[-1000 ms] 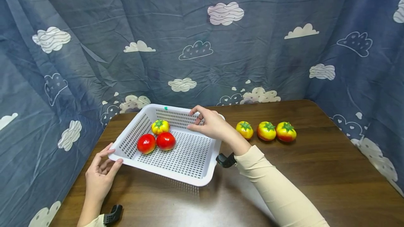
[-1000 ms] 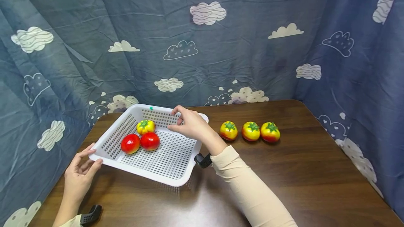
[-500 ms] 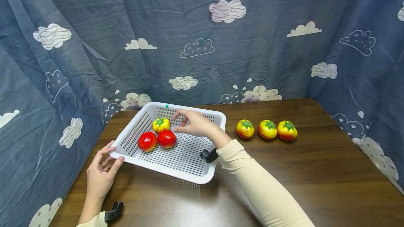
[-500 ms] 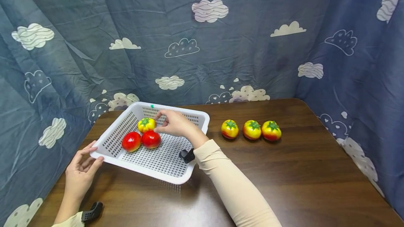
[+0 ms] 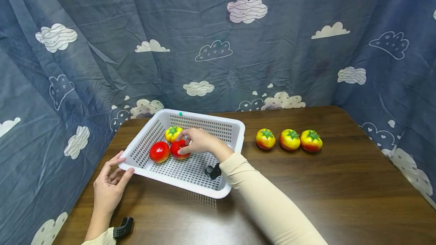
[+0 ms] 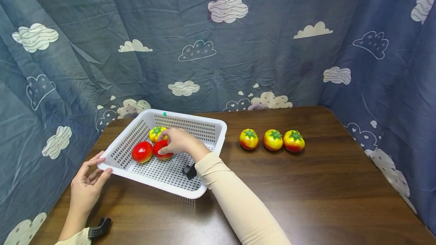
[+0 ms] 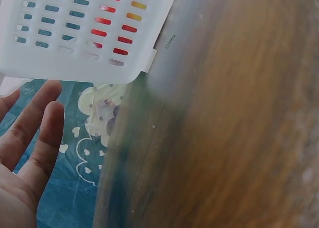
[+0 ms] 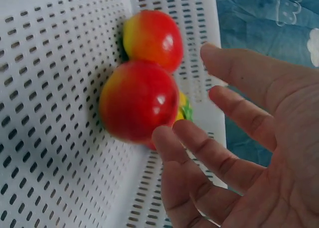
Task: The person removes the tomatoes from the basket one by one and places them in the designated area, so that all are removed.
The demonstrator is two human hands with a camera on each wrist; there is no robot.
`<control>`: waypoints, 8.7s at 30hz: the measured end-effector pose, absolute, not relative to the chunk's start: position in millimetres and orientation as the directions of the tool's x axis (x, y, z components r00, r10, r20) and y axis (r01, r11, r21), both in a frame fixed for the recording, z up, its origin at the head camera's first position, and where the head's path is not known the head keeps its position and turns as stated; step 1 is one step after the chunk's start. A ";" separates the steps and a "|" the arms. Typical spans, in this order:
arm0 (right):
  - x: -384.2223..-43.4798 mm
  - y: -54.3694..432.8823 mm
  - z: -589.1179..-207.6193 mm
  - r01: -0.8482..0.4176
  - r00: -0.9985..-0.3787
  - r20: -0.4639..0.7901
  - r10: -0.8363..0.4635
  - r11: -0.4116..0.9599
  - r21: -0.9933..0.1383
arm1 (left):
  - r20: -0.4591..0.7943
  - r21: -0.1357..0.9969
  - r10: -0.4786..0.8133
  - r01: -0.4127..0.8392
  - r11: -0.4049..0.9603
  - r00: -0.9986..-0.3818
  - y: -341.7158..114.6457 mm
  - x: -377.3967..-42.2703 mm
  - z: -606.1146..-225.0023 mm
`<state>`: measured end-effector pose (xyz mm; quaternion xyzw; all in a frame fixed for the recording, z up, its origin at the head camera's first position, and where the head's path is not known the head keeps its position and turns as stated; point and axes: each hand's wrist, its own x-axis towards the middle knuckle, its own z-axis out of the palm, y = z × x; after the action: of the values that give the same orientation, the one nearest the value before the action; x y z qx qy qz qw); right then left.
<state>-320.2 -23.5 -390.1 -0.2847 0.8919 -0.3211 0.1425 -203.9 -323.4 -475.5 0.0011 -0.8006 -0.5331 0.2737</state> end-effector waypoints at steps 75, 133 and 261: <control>-320.5 -43.0 -397.7 -0.294 -0.853 -0.220 -0.474 0.783 -0.548 | 0.462 0.850 -0.277 0.331 0.411 -0.842 -323.0 -206.1 -474.8; -303.9 40.6 -363.7 -0.297 -0.797 -0.077 -0.599 0.500 -0.813 | 0.450 0.854 -0.287 0.314 0.415 -0.846 -322.0 -202.2 -474.1; -235.2 242.1 -455.5 0.051 -0.904 -0.197 -0.378 0.362 -0.931 | 0.446 0.849 -0.284 0.300 0.435 -0.849 -321.0 -201.8 -474.3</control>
<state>-235.2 242.1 -455.5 -0.1018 0.8023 -0.5554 0.1934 -201.8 -321.0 -474.3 -0.0050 -0.8012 -0.5315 0.2750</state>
